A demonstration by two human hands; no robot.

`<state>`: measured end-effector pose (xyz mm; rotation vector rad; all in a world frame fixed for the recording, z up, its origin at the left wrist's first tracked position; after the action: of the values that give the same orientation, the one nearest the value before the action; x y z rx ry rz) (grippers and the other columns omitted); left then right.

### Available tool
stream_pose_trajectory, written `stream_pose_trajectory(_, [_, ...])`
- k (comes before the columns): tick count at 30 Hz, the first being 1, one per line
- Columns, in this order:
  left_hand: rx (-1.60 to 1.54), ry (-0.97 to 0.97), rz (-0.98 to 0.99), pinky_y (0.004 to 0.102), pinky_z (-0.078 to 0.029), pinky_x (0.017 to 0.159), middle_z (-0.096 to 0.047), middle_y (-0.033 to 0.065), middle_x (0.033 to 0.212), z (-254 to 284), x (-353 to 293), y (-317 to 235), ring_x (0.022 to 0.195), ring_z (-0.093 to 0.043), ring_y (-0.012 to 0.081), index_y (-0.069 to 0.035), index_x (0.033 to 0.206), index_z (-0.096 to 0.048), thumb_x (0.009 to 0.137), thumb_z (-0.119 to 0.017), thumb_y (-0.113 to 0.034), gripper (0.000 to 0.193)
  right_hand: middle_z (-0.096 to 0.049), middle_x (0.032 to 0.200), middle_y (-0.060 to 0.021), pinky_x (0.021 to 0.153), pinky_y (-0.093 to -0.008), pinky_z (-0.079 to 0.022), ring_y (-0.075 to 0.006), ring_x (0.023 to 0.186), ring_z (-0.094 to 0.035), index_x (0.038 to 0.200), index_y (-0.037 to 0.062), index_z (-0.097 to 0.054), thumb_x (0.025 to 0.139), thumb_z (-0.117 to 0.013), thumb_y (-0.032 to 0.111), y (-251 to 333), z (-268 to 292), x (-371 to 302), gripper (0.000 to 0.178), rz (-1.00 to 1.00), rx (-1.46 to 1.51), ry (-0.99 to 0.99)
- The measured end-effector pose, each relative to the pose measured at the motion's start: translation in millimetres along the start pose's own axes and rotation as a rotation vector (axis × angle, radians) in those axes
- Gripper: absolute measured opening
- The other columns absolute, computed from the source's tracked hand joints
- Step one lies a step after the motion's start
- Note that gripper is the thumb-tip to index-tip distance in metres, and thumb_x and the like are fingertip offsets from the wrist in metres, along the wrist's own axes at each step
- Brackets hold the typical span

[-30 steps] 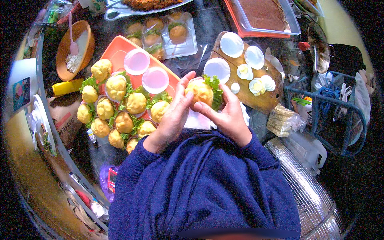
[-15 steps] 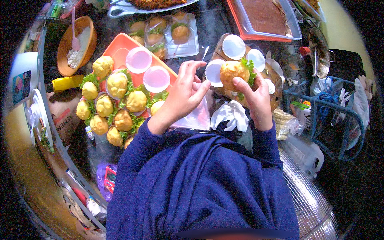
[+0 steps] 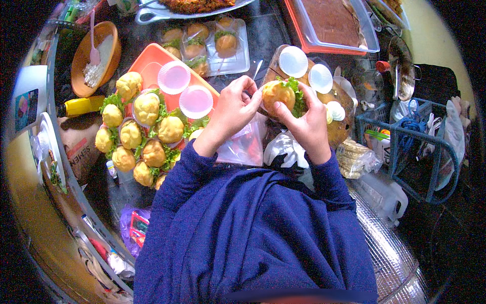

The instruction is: The person assembles small round pastries by placing lettuce and a filling inside, then arranging them in paper cups on a tray. The person also handles sliced onions and adjusts their sleeve during the process.

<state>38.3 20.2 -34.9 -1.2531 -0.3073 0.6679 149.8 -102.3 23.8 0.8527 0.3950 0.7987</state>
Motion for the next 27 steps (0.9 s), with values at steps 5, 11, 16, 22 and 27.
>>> stream_pose_trajectory(5, [-0.348, -0.045, 0.028, 0.0247, -0.053, 0.071, -0.063, 0.0057, 0.09, 5.8, -9.5, 8.8, 0.082, -0.064, 0.0106, -0.003, 0.096, -0.053, 0.092, -0.06, -0.013, 0.013, -0.068, 0.101, -0.0184, 0.084, -0.0356, -0.053, -0.028, 0.096, -0.068, 0.116, -0.0011, -0.059, 0.072, -0.077, 0.025, 15.9, -3.7, -2.8, 0.055, 0.018, 0.17, -0.042])
stream_pose_trajectory(11, [-0.972, 0.038, 0.242, 0.0321, -0.052, 0.09, -0.054, 0.0095, 0.124, 0.0, -28.6, 14.5, 0.113, -0.056, 0.0171, -0.002, 0.132, -0.041, 0.099, -0.05, -0.019, 0.037, -0.068, 0.103, -0.0172, 0.082, -0.0353, -0.054, -0.0276, 0.094, -0.069, 0.115, 0.0006, -0.058, 0.072, -0.074, 0.023, 40.6, -10.1, -3.7, 0.051, 0.124, 0.172, -0.029])
stream_pose_trajectory(16, [-1.137, 0.127, 0.308, 0.0349, -0.046, 0.099, -0.051, 0.0086, 0.133, -2.2, -37.4, 6.0, 0.119, -0.053, 0.0172, -0.007, 0.14, -0.04, 0.103, -0.042, -0.026, 0.042, -0.067, 0.1, -0.0179, 0.082, -0.0374, -0.053, -0.0294, 0.094, -0.067, 0.114, 0.0014, -0.059, 0.071, -0.072, 0.023, 54.8, -14.6, -3.8, 0.05, 0.155, 0.098, 0.007])
stream_pose_trajectory(22, [-1.174, 0.089, 0.308, 0.0364, -0.045, 0.101, -0.05, 0.0105, 0.135, 5.4, -45.6, 5.5, 0.121, -0.053, 0.0197, -0.005, 0.141, -0.038, 0.103, -0.038, -0.026, 0.043, -0.068, 0.108, -0.014, 0.09, -0.0337, -0.05, -0.0219, 0.101, -0.065, 0.117, -0.0004, -0.059, 0.073, -0.071, 0.014, 67.8, -17.4, -3.9, 0.048, 0.169, -0.036, 0.107])
stream_pose_trajectory(27, [-1.176, 0.127, 0.272, 0.0381, -0.043, 0.105, -0.05, 0.0146, 0.136, 12.3, -48.4, 2.2, 0.125, -0.052, 0.0225, -0.002, 0.143, -0.034, 0.103, -0.036, -0.025, 0.047, -0.067, 0.106, -0.0157, 0.091, -0.0344, -0.049, -0.0249, 0.101, -0.065, 0.117, -0.0018, -0.059, 0.073, -0.071, 0.015, 80.5, -18.6, -6.2, 0.048, 0.233, -0.016, 0.133])
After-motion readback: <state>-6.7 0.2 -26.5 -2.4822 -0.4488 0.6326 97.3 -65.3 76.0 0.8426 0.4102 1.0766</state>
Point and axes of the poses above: each hand's wrist, its own x-axis towards the middle knuckle, its own z-axis out of the back of the hand, y = z × x, the point moved 8 cm from there along x, towards the middle knuckle
